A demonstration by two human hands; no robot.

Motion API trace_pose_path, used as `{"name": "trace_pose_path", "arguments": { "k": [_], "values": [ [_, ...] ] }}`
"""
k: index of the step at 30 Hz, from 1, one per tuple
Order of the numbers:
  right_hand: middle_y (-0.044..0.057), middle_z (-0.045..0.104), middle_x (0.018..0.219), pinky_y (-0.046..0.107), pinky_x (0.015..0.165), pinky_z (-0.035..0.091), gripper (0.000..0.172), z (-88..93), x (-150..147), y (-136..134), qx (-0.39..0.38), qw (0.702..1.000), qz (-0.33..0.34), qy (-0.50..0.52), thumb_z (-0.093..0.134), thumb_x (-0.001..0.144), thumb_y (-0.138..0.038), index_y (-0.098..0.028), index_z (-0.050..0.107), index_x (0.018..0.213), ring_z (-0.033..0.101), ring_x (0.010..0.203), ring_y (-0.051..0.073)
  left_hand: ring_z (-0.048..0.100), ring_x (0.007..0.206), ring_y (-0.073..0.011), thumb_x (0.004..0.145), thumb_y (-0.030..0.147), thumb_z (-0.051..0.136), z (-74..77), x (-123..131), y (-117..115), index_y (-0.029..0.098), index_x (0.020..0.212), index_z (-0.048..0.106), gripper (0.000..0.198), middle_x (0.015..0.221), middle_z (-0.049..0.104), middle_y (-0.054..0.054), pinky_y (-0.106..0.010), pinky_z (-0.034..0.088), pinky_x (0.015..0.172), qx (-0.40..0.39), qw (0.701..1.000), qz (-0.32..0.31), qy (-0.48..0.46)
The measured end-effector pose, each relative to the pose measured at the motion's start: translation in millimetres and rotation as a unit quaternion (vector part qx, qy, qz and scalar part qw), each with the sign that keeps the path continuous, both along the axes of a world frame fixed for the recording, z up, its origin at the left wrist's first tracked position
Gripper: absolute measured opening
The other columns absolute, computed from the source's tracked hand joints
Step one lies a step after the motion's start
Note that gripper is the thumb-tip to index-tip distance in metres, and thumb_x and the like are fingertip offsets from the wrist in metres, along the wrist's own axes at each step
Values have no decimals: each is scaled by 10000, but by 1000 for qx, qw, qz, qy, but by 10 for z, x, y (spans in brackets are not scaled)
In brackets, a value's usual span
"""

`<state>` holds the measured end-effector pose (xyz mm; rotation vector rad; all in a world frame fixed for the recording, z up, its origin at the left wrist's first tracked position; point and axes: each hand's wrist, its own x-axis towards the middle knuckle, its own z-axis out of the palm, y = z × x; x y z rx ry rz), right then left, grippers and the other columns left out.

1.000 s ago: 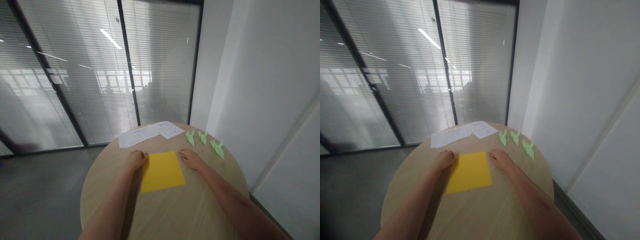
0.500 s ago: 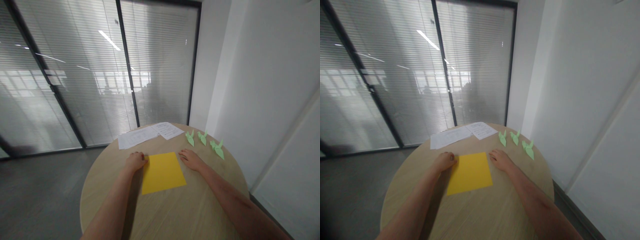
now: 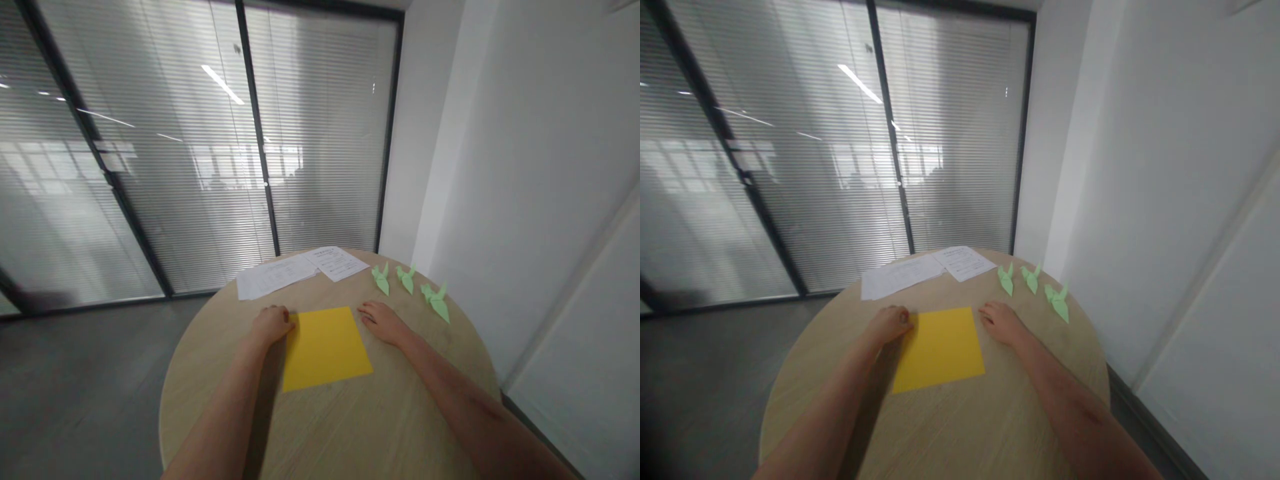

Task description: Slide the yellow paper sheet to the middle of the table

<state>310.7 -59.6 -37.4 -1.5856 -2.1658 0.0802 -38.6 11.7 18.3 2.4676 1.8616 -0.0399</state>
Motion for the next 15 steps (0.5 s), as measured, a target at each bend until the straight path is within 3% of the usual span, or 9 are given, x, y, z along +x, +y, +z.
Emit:
{"name": "trace_pose_path", "arguments": {
  "k": [15],
  "values": [
    [152,651,1402,436,1156,410,400,-16,4,17,0,1000,5,8,497,1013,-309,-176,704,1328,589,1312,281,665,1117,-252,997,372,663,29,18,-11,164,1217,665,303,1256,672,-101,-479,570,967,3,1000,-3,14]
  ]
}}
